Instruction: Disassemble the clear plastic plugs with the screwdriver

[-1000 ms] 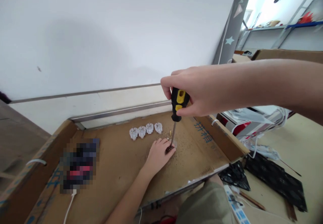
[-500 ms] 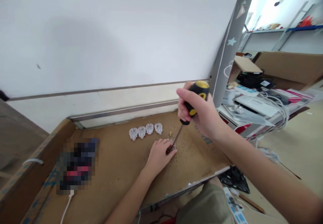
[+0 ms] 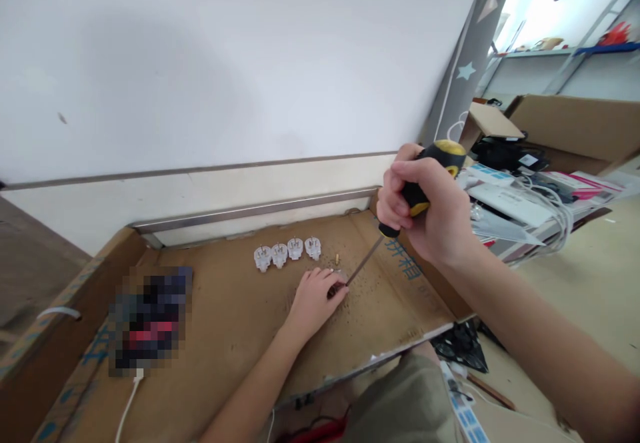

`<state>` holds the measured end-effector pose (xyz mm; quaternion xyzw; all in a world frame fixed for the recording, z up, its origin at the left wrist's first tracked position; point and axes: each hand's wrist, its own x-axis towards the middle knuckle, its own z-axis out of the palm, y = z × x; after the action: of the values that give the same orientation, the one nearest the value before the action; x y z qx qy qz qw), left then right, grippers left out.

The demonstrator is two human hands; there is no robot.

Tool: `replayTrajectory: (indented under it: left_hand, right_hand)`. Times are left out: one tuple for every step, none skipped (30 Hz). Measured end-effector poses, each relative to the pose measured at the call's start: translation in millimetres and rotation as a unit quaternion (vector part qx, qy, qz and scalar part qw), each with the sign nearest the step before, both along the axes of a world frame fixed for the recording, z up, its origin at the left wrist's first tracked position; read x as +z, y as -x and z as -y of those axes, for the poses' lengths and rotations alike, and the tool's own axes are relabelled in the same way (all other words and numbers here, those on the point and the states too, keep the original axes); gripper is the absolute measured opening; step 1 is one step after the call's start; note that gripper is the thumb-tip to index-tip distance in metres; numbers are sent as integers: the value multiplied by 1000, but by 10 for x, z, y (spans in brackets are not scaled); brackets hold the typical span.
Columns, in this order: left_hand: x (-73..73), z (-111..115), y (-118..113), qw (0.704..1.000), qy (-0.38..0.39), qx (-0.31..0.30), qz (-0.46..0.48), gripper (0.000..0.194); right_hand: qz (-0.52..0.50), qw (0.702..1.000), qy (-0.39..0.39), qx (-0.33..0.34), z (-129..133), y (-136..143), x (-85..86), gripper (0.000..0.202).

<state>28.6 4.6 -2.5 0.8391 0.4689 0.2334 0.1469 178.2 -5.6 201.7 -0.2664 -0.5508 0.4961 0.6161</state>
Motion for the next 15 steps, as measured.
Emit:
replayTrajectory:
  left_hand:
    - [2, 1, 0, 1000, 3, 1, -1, 11]
    - [4, 3, 1, 1000, 7, 2, -1, 11]
    - [8, 5, 3, 1000, 10, 3, -1, 10]
    - [12, 6, 5, 1000, 12, 4, -1, 10]
    - [16, 8, 8, 1000, 13, 3, 0, 10]
    - [20, 9, 10, 1000, 13, 3, 1, 10]
    - [22, 10, 11, 1000, 12, 2, 2, 10]
    - [23, 10, 12, 1000, 12, 1, 3, 10]
    - [23, 10, 12, 1000, 11, -1, 3, 10]
    - [22, 11, 11, 1000, 10, -3, 4, 9]
    - [21, 11, 10, 1000, 9, -5, 5, 9]
    - [20, 11, 7, 1000, 8, -7, 5, 8]
    - [19, 12, 4, 1000, 7, -9, 6, 8]
    - [19, 12, 2, 1000, 7, -9, 6, 7]
    - [19, 13, 0, 1000, 7, -10, 7, 7]
  right_hand:
    - [-1, 1000, 0, -3, -8, 1, 2, 23]
    - [-1, 1000, 1, -5, -14, -1, 11, 22]
    - [-2, 1000, 1, -7, -20, -3, 22, 22]
    - [-2, 1000, 2, -8, -25, -4, 33, 21]
    - [0, 1000, 1, -8, -31, -5, 40, 22]
    - [3, 1000, 0, -5, -37, -5, 39, 22]
    - [6, 1000, 0, 1, -45, -4, 31, 23]
    - [8, 1000, 3, 7, -54, -2, 17, 23]
    - [8, 1000, 7, 12, -63, 0, -2, 24]
    - [6, 1000, 12, 16, -73, 2, -22, 24]
    - [4, 1000, 16, 17, -81, 4, -38, 23]
    - [1, 1000, 19, 16, -87, 5, -49, 23]
    - [-1, 1000, 21, 14, -90, 5, -52, 24]
    - [0, 1000, 21, 13, -90, 5, -48, 24]
    - [2, 1000, 20, 13, -86, 4, -37, 24]
